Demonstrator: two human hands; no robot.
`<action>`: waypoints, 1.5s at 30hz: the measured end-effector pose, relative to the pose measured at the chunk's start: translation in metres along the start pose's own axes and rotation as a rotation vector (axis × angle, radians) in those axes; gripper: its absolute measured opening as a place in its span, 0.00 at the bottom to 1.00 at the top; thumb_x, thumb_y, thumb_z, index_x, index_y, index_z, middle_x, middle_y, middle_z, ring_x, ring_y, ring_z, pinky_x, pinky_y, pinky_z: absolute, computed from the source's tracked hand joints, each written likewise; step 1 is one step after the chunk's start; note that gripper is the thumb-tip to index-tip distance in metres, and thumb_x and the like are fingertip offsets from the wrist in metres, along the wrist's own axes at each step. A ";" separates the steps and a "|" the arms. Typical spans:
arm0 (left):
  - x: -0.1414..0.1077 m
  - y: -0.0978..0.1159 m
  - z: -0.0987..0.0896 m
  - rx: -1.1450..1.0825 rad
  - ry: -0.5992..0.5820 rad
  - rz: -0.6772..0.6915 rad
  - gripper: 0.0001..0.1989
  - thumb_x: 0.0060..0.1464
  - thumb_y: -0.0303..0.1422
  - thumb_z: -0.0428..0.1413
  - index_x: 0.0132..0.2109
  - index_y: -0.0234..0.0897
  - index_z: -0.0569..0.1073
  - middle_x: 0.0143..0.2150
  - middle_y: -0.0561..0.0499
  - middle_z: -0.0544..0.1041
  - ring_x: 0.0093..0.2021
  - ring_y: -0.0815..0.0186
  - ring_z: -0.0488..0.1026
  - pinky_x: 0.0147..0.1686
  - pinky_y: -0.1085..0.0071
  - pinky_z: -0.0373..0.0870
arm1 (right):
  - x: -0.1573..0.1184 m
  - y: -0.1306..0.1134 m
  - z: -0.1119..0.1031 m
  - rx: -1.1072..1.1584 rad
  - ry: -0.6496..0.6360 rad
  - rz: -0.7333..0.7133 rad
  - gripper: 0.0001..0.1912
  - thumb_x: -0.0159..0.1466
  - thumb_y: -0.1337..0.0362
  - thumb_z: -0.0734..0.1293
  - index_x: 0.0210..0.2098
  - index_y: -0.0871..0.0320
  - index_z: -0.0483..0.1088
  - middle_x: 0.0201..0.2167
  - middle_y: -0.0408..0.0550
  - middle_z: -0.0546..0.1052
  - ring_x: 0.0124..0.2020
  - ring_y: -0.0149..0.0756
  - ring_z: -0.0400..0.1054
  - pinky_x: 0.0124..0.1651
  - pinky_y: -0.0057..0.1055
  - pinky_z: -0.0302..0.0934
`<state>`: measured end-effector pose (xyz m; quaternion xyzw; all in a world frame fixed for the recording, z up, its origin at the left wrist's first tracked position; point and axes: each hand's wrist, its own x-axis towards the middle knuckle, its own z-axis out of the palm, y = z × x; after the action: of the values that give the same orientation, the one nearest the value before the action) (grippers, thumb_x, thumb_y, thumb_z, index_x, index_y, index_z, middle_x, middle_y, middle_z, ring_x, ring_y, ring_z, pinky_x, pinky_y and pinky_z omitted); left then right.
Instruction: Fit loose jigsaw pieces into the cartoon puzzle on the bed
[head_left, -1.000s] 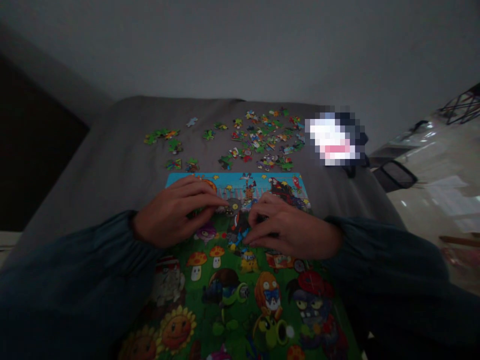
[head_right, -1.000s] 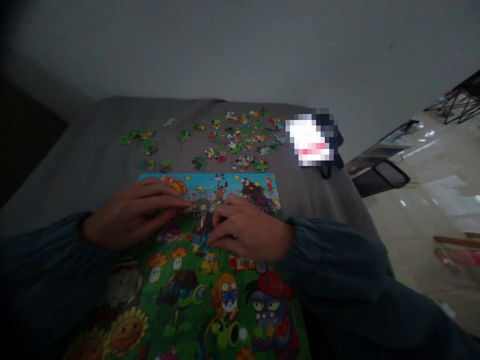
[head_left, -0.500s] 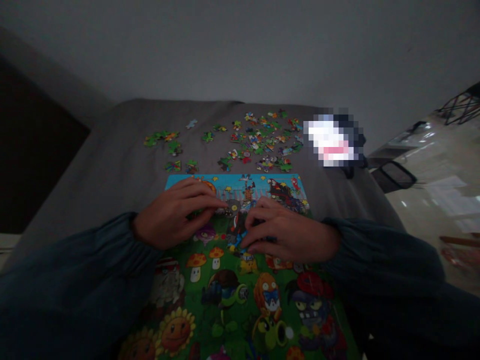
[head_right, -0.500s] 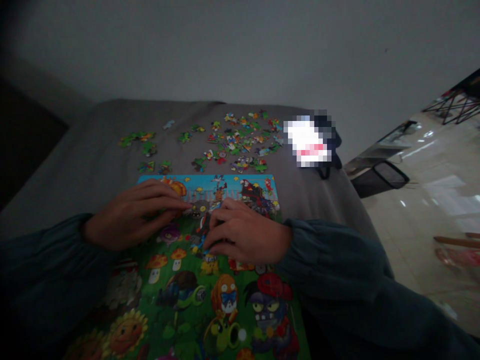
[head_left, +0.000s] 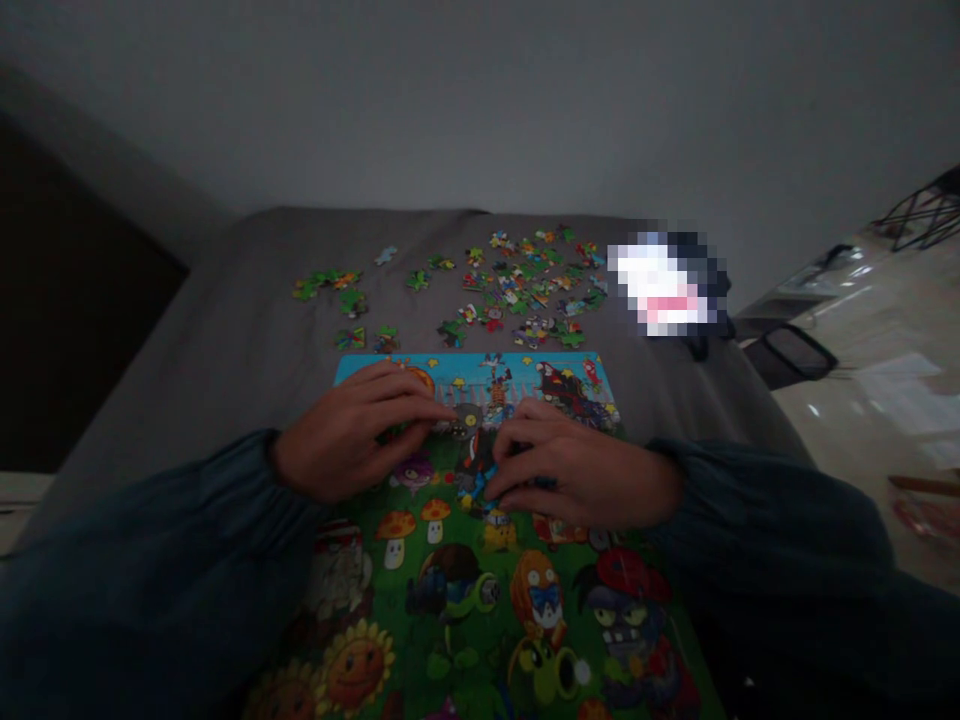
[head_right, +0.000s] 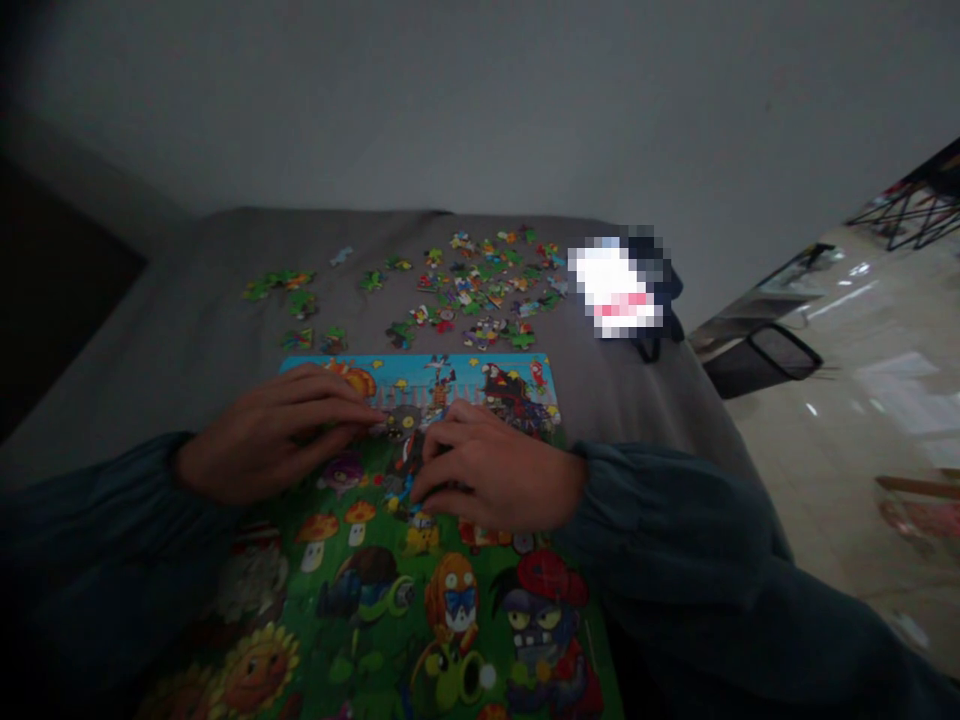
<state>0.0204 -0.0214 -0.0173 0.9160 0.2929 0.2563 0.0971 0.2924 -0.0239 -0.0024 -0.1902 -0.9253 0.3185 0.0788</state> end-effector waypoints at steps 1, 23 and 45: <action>0.000 -0.001 0.000 -0.005 0.001 -0.006 0.11 0.63 0.26 0.53 0.49 0.38 0.77 0.43 0.48 0.78 0.44 0.63 0.74 0.48 0.67 0.69 | 0.000 -0.001 -0.001 0.011 0.007 0.002 0.08 0.67 0.63 0.68 0.42 0.56 0.80 0.40 0.49 0.73 0.46 0.40 0.61 0.51 0.36 0.56; -0.038 -0.113 -0.049 0.149 -0.119 -0.673 0.14 0.56 0.39 0.58 0.48 0.42 0.80 0.46 0.45 0.78 0.46 0.57 0.75 0.49 0.60 0.71 | 0.000 0.007 0.001 0.073 0.415 0.041 0.08 0.68 0.68 0.64 0.43 0.57 0.76 0.37 0.48 0.77 0.42 0.37 0.69 0.50 0.40 0.60; -0.013 -0.054 -0.049 -0.120 0.297 -0.604 0.09 0.57 0.36 0.56 0.44 0.38 0.71 0.37 0.49 0.78 0.31 0.66 0.72 0.30 0.69 0.68 | 0.003 0.016 -0.013 0.108 0.405 0.161 0.12 0.69 0.58 0.63 0.42 0.54 0.78 0.36 0.48 0.79 0.34 0.34 0.72 0.36 0.32 0.67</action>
<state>-0.0409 0.0157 0.0012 0.7333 0.5464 0.3631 0.1786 0.2983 -0.0044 -0.0022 -0.3188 -0.8540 0.3283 0.2473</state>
